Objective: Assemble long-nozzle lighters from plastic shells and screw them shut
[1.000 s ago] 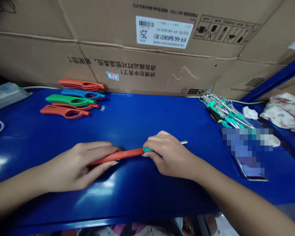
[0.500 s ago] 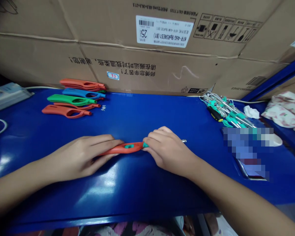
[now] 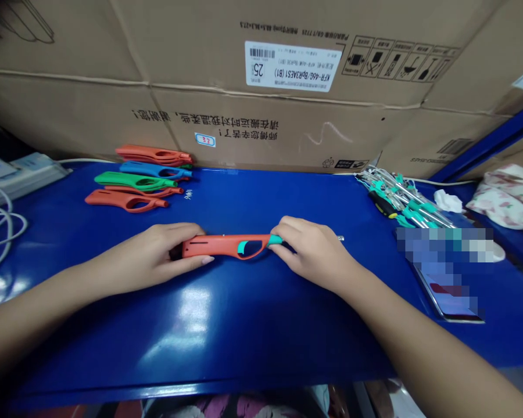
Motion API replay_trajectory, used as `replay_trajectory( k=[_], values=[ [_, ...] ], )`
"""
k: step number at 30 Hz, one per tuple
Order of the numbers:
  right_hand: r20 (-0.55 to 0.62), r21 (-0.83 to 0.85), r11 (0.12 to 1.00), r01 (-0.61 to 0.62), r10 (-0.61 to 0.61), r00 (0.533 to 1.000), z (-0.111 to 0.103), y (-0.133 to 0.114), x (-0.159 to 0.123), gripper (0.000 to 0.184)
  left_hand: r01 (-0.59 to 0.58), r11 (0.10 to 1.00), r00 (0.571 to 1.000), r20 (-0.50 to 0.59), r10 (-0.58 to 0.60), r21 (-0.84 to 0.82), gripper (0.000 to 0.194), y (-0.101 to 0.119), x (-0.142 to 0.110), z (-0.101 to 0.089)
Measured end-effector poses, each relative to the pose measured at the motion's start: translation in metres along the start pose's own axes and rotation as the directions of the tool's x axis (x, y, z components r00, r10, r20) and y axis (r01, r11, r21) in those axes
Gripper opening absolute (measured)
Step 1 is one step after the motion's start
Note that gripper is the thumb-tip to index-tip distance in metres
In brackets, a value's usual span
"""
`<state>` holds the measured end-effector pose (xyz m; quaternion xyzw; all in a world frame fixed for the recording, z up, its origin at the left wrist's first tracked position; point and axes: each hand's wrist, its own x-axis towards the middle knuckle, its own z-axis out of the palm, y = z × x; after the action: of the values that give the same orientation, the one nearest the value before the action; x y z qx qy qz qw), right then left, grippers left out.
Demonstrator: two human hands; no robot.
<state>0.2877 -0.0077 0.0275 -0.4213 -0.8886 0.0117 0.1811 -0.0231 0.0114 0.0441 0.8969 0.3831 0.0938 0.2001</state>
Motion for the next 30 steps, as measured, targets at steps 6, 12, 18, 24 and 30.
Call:
replay_trajectory(
  k=[6,12,18,24,30],
  values=[
    [-0.034,-0.081,0.981,0.177,-0.18,0.983,0.0,0.002,-0.004,0.018,-0.069,0.998,0.997,0.029,0.069,-0.006,0.034,0.003,-0.003,0.012],
    [0.009,-0.015,0.98,0.2,-0.2,0.98,0.001,0.005,-0.005,0.019,-0.069,0.996,0.997,0.018,0.07,-0.047,0.035,0.005,-0.004,0.016],
    [0.039,0.079,0.987,0.143,-0.146,0.989,0.01,0.009,-0.002,0.015,-0.046,0.999,0.999,0.011,0.046,0.004,0.035,0.004,-0.002,0.021],
    [0.194,0.159,0.986,-0.043,0.011,0.981,0.009,0.007,0.004,0.01,-0.053,0.998,0.996,-0.074,0.056,0.039,0.026,-0.003,0.001,0.023],
    [0.205,0.128,0.99,-0.062,0.034,0.978,-0.002,0.008,0.005,0.021,-0.079,0.997,0.986,-0.149,0.08,0.01,0.033,-0.014,0.005,0.026]
  ],
)
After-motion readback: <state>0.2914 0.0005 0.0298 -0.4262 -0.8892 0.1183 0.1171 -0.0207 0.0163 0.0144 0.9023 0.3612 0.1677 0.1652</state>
